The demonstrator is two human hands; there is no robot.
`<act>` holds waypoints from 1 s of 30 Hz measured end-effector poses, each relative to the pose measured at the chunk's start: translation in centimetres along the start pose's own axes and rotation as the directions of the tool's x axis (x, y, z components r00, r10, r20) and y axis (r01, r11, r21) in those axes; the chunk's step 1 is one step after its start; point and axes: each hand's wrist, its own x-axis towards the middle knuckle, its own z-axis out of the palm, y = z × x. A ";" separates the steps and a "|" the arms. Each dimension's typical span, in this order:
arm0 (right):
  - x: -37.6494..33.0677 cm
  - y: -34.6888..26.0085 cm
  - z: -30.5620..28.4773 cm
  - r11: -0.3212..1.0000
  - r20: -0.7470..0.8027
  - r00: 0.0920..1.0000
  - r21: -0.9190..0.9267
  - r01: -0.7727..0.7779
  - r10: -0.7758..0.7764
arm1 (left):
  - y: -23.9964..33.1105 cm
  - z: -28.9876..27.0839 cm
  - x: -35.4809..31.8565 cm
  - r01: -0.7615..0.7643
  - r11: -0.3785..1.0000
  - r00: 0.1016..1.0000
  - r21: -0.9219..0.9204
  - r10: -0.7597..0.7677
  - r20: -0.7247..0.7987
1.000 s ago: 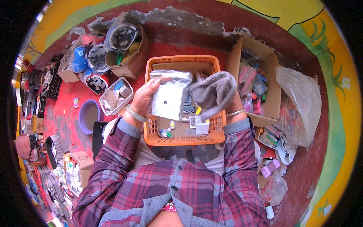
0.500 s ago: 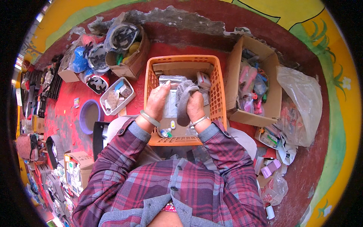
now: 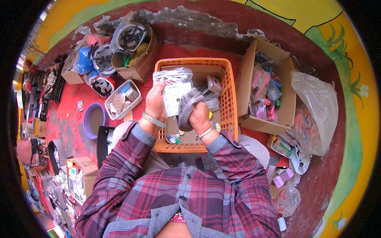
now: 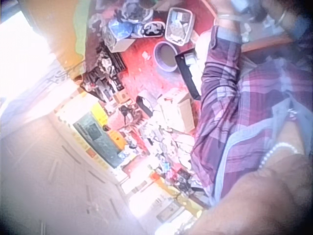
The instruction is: The person wipes a small white electronic component with a gray cloth, places it into a bin with other components, then picks up a small bagged item and wipes the bag with the same cloth.
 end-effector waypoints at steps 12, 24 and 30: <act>-1.6 0.1 -0.1 0.977 0.143 0.973 0.090 -0.194 0.180 | 1.5 -1.5 1.9 -0.142 0.988 0.983 -0.056 0.134 -0.123; 1.0 -1.3 1.0 0.483 0.073 0.934 0.840 -0.246 0.349 | -1.0 2.3 0.5 -0.100 0.955 0.993 -0.278 0.115 0.038; 2.8 -1.7 -1.3 0.644 -0.177 0.944 0.764 -0.046 0.277 | -2.5 2.5 0.1 -0.081 0.982 0.974 -0.173 0.114 0.195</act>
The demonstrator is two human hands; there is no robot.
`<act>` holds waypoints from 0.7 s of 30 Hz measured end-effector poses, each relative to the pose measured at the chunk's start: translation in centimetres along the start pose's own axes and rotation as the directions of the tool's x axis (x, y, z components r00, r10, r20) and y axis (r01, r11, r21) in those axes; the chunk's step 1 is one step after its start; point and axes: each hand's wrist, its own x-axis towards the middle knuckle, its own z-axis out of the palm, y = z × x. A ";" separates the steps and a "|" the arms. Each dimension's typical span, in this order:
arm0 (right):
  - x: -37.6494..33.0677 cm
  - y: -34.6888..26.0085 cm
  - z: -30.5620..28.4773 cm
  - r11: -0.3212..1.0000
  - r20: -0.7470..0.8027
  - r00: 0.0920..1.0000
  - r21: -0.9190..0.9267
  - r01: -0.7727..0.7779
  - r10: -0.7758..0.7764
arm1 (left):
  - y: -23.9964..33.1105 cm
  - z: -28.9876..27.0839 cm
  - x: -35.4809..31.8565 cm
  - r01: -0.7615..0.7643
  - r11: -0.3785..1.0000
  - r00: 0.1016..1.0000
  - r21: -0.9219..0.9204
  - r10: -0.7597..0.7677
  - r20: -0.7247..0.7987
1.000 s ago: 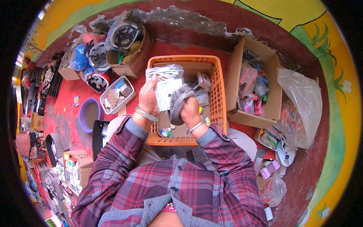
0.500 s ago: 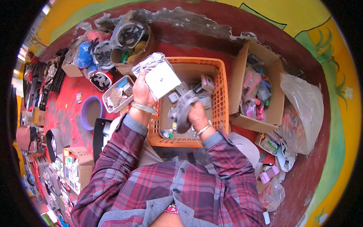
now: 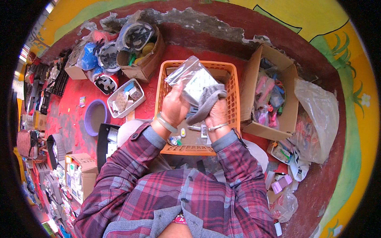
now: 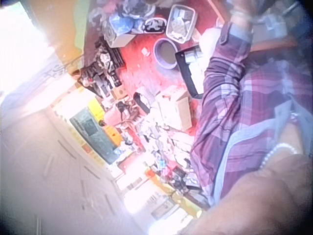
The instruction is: The person wipes a small white electronic component with a gray cloth, places it into a bin with other components, then picks up a small bagged item and wipes the bag with the same cloth.
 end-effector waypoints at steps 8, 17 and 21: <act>0.9 -4.9 -1.0 0.875 0.112 0.994 -0.482 0.035 0.022 | 4.8 -0.8 1.2 0.018 0.839 0.993 0.544 0.047 -0.105; -0.5 -5.4 -1.1 0.407 0.363 0.931 -0.846 0.343 -0.032 | 2.9 -2.1 0.1 0.246 0.306 0.782 0.920 -0.623 -0.002; 0.0 -6.2 -1.0 0.600 0.307 0.906 -0.679 0.424 -0.292 | 2.8 -0.8 -0.3 0.277 0.483 0.832 0.831 -0.553 0.045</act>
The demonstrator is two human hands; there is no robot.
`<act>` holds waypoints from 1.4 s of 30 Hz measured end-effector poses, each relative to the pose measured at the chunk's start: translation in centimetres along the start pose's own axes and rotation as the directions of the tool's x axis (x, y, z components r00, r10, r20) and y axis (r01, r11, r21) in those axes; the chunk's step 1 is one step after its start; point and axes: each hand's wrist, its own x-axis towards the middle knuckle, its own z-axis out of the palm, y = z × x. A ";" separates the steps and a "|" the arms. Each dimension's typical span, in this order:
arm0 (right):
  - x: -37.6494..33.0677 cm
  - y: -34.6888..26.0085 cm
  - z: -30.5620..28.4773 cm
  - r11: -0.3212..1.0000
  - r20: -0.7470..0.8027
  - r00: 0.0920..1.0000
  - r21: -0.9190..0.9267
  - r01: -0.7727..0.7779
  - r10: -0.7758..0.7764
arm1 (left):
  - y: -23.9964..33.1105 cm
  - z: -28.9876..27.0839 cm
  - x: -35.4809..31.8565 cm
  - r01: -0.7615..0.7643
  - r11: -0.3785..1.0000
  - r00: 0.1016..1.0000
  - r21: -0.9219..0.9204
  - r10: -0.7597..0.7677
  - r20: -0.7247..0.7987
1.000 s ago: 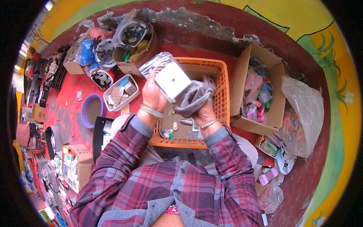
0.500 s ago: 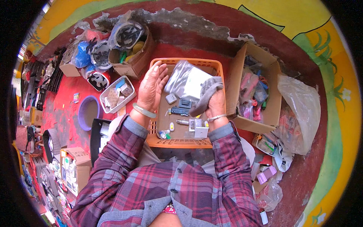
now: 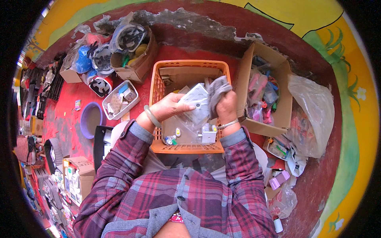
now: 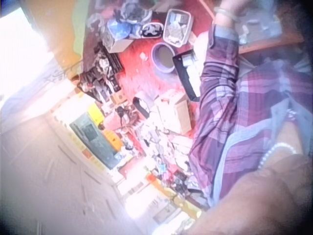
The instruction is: The person wipes a small white electronic component with a gray cloth, places it into a bin with other components, then picks up a small bagged item and wipes the bag with the same cloth.
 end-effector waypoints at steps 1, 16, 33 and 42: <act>0.2 -0.4 -0.3 0.997 -0.072 0.997 0.075 0.032 -0.026 | 0.0 -0.2 0.0 0.006 0.998 1.000 -0.062 -0.007 -0.019; -0.9 1.3 3.0 0.819 0.089 0.962 0.509 -0.266 0.257 | -1.5 1.3 1.0 -0.319 0.906 0.918 -0.280 0.221 -0.329; -0.5 0.8 0.7 0.978 -0.017 0.992 0.169 0.123 -0.122 | -0.4 1.3 0.1 -0.241 0.825 0.969 -0.511 0.182 -0.164; 1.3 -1.5 -2.8 0.940 -0.034 0.989 0.308 0.145 -0.141 | -0.2 -0.8 -0.9 -0.294 0.787 0.951 -0.542 0.187 -0.245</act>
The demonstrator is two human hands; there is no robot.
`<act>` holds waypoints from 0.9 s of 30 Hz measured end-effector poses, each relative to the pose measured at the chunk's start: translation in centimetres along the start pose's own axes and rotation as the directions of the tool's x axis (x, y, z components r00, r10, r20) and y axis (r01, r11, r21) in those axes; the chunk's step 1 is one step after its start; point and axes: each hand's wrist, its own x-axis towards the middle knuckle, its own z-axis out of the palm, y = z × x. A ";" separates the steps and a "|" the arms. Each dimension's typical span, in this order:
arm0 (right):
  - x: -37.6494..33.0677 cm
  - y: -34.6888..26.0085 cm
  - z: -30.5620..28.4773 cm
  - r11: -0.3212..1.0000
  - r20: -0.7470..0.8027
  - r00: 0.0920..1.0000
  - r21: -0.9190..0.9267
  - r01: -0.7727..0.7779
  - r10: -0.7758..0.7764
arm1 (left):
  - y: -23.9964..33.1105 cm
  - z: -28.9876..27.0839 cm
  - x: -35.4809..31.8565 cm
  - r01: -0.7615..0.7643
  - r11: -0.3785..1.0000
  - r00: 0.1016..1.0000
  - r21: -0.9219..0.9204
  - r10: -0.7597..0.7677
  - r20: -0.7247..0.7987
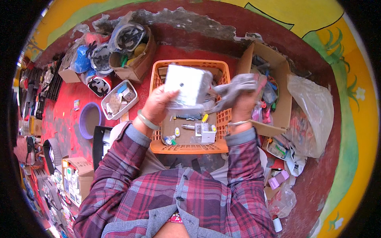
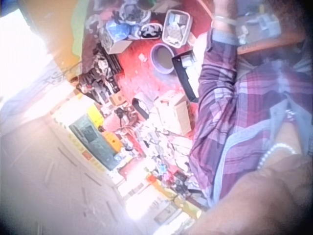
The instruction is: The person wipes a small white electronic component with a gray cloth, places it into a bin with other components, then picks up a small bagged item and wipes the bag with the same cloth.
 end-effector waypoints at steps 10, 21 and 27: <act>-1.3 1.4 2.1 0.935 0.276 0.898 -0.003 -0.355 0.342 | 0.0 0.6 -0.1 -0.132 0.989 0.990 0.072 0.135 -0.035; -2.8 1.9 5.3 0.909 0.251 0.898 -0.307 -0.280 0.361 | -1.6 1.0 0.4 -0.083 0.996 0.993 -0.032 0.080 -0.090; -2.6 0.2 4.8 0.869 0.246 0.852 -0.318 -0.380 0.463 | -1.1 1.2 0.3 -0.009 0.992 1.000 -0.125 0.006 -0.027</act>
